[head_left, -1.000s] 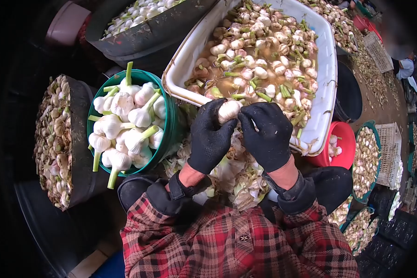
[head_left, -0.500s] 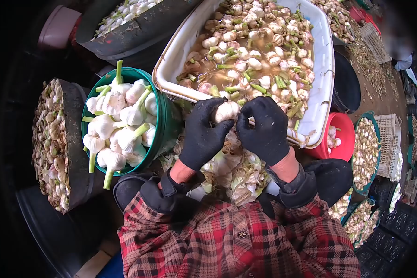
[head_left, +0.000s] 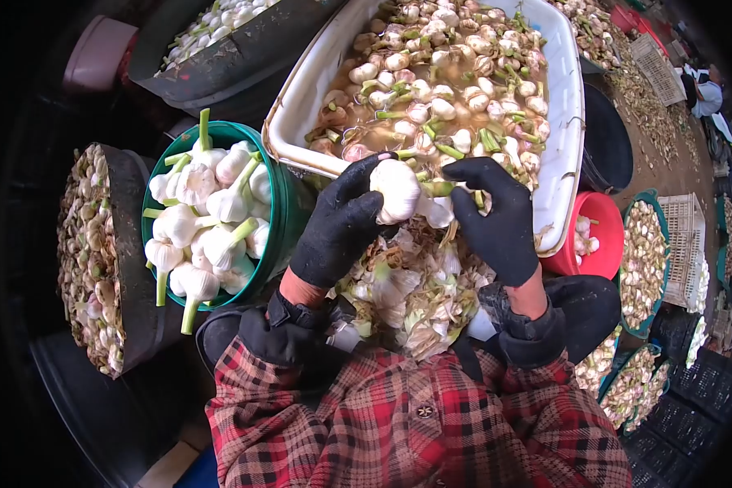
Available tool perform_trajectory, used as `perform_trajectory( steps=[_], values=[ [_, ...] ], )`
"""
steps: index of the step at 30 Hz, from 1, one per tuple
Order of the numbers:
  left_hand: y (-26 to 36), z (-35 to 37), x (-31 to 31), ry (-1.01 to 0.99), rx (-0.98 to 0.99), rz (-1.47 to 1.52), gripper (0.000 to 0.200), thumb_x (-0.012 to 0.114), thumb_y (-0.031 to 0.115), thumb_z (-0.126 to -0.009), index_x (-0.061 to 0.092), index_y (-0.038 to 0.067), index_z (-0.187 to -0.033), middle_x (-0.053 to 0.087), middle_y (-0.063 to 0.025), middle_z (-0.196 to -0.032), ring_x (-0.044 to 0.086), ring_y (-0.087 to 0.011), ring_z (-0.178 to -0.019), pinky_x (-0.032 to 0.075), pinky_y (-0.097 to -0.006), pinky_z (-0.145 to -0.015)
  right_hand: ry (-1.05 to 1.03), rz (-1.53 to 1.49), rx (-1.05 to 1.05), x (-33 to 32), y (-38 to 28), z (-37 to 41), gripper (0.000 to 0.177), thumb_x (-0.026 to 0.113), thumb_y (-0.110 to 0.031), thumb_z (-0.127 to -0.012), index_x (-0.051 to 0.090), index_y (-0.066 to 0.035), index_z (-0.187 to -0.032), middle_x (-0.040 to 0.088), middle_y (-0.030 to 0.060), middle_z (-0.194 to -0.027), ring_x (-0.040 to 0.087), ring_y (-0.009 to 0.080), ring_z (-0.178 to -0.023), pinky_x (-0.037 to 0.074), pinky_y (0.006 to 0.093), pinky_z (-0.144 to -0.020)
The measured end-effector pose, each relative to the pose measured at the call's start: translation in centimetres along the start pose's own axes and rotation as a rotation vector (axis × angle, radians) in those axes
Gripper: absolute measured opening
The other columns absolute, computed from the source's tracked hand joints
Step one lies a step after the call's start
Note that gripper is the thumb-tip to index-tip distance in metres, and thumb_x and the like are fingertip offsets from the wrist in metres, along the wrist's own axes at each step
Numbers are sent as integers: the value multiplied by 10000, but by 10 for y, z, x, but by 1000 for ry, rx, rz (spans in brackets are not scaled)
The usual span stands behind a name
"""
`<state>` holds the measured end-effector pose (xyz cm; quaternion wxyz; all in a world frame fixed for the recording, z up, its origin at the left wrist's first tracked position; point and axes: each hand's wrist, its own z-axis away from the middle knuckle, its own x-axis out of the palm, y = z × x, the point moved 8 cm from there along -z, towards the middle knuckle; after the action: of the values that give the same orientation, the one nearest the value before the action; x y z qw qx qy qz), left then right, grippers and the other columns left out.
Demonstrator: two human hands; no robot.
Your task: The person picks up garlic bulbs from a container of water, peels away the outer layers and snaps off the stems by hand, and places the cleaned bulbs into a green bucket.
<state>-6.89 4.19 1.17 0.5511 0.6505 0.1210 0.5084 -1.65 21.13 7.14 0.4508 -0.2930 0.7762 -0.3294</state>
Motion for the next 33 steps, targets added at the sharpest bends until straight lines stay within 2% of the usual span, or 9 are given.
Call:
perform_trajectory(
  steps=[2, 6, 8, 16, 22, 24, 28, 30, 33],
  values=[
    [6, 2, 7, -91, 115, -408, 609, 652, 219, -860, 406, 0, -1373, 572, -71, -1180, 589, -152, -1011, 515, -284, -811, -93, -79, -79, 10, -18, 1, 196, 634, -1, -745, 668, -34, -935, 666, 130, -919, 665, 282, -828, 516, 361, -748],
    [-4, 3, 10, -133, 56, -366, 594, 664, 225, -854, 431, 5, -1354, 557, -75, -1220, 559, -176, -1086, 479, -326, -899, -135, -35, -89, 19, -14, 5, 197, 715, -62, -742, 684, -36, -934, 682, 121, -897, 663, 274, -826, 516, 351, -741],
    [-21, 5, 10, -52, -123, 28, 639, 665, 317, -840, 434, 6, -1348, 563, -66, -1155, 563, -167, -1019, 488, -309, -855, -151, -34, -78, 19, -14, 8, 197, 723, -74, -740, 686, -34, -929, 683, 119, -883, 663, 274, -822, 517, 351, -733],
    [-27, 9, 17, -107, -173, 18, 515, 646, 319, -887, 499, -5, -1259, 577, -37, -1014, 542, -110, -871, 473, -252, -755, -153, 125, -184, 18, -26, 14, 141, 708, -75, -737, 677, -46, -871, 672, 115, -826, 647, 289, -775, 512, 374, -687],
    [-32, 9, 21, -199, -237, -186, 642, 639, 441, -853, 495, -22, -1274, 597, -78, -910, 566, -122, -702, 444, -239, -562, -183, 268, -176, 19, -19, 20, 128, 708, -74, -737, 667, -35, -852, 662, 118, -801, 649, 291, -743, 511, 358, -652],
    [-31, 10, 21, -150, -280, -136, 620, 627, 450, -857, 517, -23, -1242, 603, -68, -841, 555, -108, -633, 411, -219, -497, -232, -75, 27, 17, -5, 19, 171, 734, -90, -732, 665, -13, -868, 666, 123, -804, 663, 267, -710, 511, 327, -632],
    [-34, 8, 19, -197, -299, -173, 588, 615, 447, -863, 537, -21, -1209, 600, -50, -796, 538, -91, -609, 380, -205, -479, -284, -159, 118, 17, -1, 20, 200, 755, -100, -723, 677, 0, -878, 672, 127, -796, 671, 233, -683, 509, 303, -620],
    [-37, 8, 14, -176, -312, -253, 558, 601, 441, -873, 552, -19, -1184, 593, -37, -761, 524, -82, -585, 361, -201, -473, -357, -124, 233, 24, 11, 24, 240, 766, -43, -721, 677, 26, -933, 698, 99, -801, 647, 121, -730, 515, 281, -666],
    [-38, 8, 13, -128, -263, -245, 532, 598, 436, -874, 567, -15, -1155, 587, -38, -757, 512, -77, -571, 347, -198, -469, -310, -127, 215, 23, 13, 25, 186, 754, -103, -715, 702, -10, -867, 684, 131, -786, 667, 209, -664, 511, 302, -626]
  ],
)
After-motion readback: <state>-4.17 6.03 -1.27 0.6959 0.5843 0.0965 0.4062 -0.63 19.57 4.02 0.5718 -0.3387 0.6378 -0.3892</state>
